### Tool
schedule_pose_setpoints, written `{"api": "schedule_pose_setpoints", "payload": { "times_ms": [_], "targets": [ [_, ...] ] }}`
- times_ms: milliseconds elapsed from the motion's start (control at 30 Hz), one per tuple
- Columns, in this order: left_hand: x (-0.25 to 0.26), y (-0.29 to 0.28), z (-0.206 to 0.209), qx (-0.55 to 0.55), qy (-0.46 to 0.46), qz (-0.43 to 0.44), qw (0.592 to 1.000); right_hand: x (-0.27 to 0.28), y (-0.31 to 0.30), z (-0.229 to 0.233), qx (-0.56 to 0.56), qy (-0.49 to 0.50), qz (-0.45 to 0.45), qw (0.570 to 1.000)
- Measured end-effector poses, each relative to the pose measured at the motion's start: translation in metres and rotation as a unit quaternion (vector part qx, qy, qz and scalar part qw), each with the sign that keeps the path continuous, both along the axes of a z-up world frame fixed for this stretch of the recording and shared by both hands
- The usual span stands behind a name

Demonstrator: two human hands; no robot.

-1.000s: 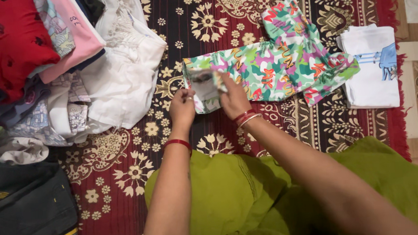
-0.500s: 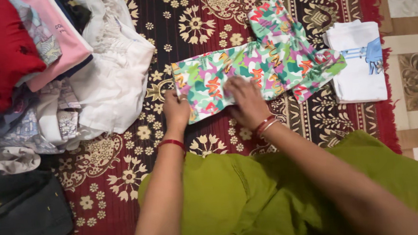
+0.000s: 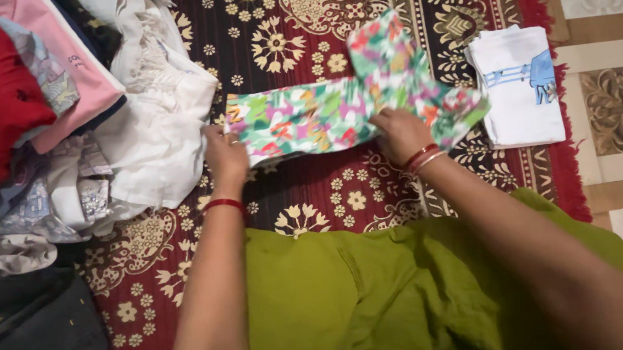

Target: The person sits on a rug and folds several items of clothing one by one. They fold a white t-shirt, a colorful patterned shirt, and a red patterned shirt, placing each folded item into a growing stack.

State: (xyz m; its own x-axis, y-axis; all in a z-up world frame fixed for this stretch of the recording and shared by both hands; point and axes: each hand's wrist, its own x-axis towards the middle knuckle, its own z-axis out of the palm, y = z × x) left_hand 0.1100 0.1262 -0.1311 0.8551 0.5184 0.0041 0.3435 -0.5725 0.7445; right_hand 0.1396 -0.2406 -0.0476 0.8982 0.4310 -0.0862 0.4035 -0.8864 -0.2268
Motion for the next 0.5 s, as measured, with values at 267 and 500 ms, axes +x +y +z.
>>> {"api": "schedule_pose_setpoints", "payload": {
  "times_ms": [267, 500],
  "targets": [
    [-0.018, -0.009, 0.074, 0.179, 0.043, -0.049, 0.982, -0.024, 0.013, 0.017, 0.090, 0.288, -0.010, 0.953],
    [0.003, -0.089, 0.073, 0.077, -0.082, -0.250, 0.962, 0.006, -0.029, -0.002, 0.155, -0.161, -0.097, 0.970]
  ]
}}
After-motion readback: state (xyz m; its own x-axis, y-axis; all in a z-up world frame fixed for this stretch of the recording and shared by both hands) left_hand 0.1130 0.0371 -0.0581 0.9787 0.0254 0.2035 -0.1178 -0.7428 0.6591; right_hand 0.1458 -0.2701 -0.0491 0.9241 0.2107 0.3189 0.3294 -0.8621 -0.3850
